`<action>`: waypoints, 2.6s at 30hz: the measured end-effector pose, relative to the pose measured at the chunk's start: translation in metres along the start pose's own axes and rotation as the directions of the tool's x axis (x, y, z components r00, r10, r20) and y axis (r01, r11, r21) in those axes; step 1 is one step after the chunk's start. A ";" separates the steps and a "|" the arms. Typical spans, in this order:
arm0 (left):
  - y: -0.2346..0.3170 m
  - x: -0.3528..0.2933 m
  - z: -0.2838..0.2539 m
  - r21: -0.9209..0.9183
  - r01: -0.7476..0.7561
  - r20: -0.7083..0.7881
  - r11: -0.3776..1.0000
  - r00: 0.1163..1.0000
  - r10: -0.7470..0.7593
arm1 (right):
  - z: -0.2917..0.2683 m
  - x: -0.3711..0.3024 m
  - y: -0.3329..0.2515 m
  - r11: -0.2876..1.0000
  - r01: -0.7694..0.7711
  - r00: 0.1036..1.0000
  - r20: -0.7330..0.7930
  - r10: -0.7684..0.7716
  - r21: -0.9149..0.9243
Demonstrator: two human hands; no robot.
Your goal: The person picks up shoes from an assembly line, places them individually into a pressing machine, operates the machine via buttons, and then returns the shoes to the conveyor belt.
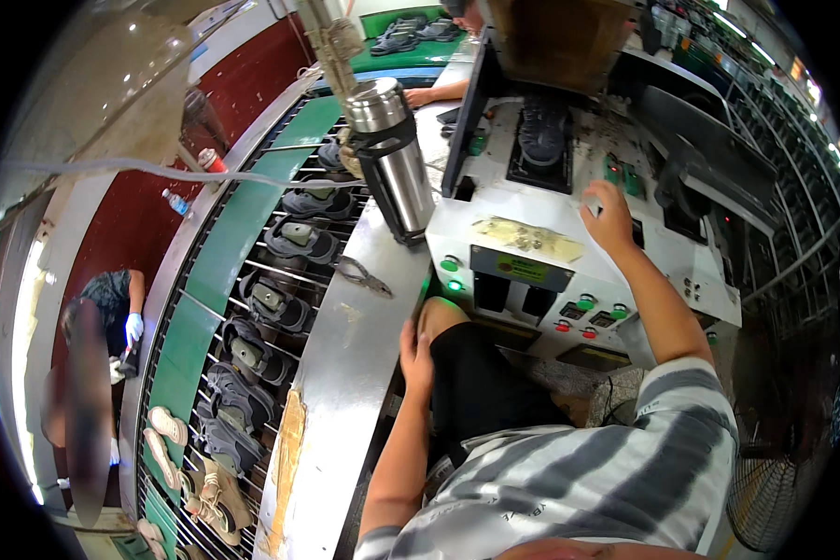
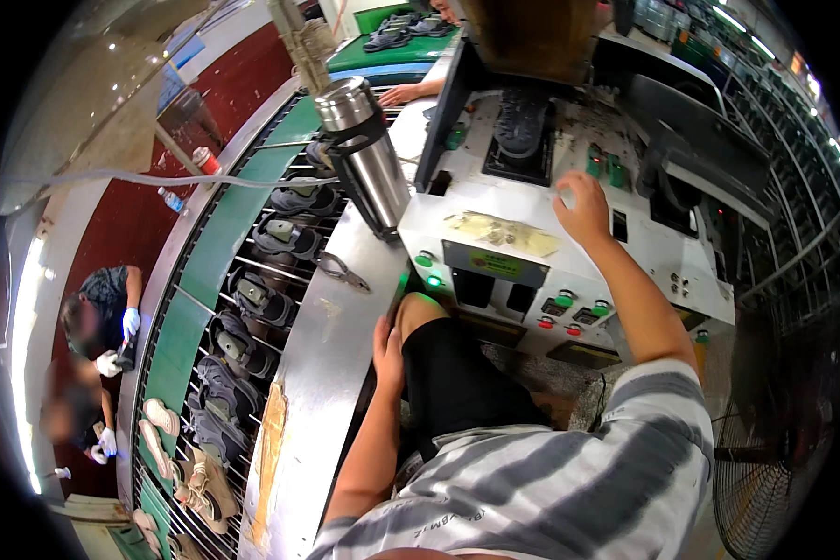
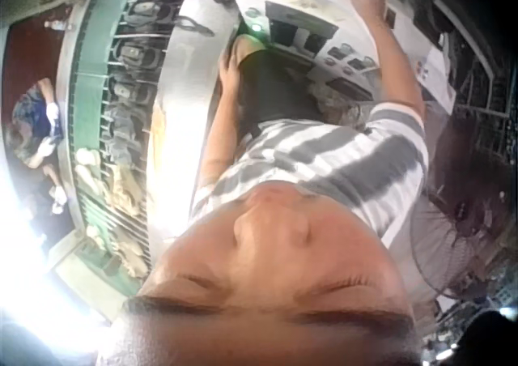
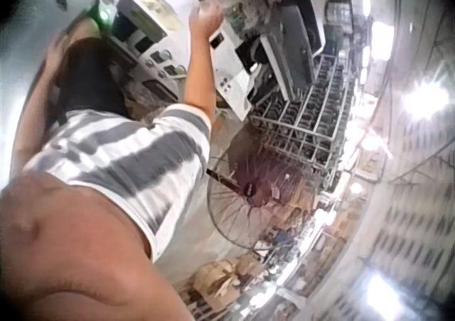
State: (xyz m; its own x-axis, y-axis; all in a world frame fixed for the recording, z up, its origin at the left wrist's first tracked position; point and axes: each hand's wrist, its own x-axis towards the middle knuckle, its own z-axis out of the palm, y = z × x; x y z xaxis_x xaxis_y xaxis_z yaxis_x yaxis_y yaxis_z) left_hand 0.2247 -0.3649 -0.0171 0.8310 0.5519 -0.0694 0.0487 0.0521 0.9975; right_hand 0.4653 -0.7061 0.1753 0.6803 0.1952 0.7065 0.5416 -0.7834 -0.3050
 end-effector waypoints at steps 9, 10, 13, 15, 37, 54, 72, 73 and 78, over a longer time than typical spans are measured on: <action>0.037 0.049 0.125 -0.485 0.314 0.396 0.816 0.911 -0.115 | -0.130 -0.070 0.138 0.924 -0.299 0.953 -0.120 0.277 -0.237; 0.033 0.046 0.114 -0.448 0.306 0.385 0.840 0.914 -0.128 | -0.135 -0.067 0.159 0.910 -0.329 0.941 -0.170 0.293 -0.253; 0.012 0.040 0.061 -0.138 0.126 0.285 0.982 0.955 -0.082 | -0.144 -0.037 0.201 0.777 -0.482 0.876 -0.235 0.421 -0.405; -0.004 0.029 0.014 0.026 -0.029 0.061 0.999 0.998 0.027 | -0.143 -0.006 0.211 0.630 -0.636 0.764 -0.247 0.596 -0.446; -0.014 -0.108 -0.176 0.479 0.185 -0.669 0.858 0.710 0.220 | -0.114 -0.025 0.235 0.696 -0.629 0.746 -0.522 0.414 -0.347; 0.092 -0.150 -0.084 -0.158 -0.182 0.332 0.971 0.916 0.225 | 0.060 -0.177 -0.001 0.215 -0.464 0.884 0.466 0.042 0.859; 0.011 -0.345 -0.297 0.414 0.014 -0.884 0.910 0.243 0.398 | 0.073 -0.240 -0.474 0.415 -0.357 -0.094 0.410 -0.907 0.837; 0.014 -0.345 -0.297 0.325 0.013 -0.919 0.946 0.239 0.312 | 0.085 -0.245 -0.472 0.440 -0.361 -0.063 0.449 -0.891 0.823; 0.031 -0.336 -0.292 0.255 0.138 -0.908 0.957 0.374 0.188 | 0.153 -0.250 -0.441 0.585 -0.421 0.153 0.690 -0.708 0.693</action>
State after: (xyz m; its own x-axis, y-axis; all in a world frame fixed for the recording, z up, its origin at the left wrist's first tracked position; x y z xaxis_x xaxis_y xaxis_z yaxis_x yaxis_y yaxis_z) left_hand -0.2150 -0.3057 0.0327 -0.1827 0.9722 0.1467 0.3026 -0.0863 0.9492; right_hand 0.1320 -0.3191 0.0358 0.0619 0.9913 -0.1163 0.3729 -0.1310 -0.9186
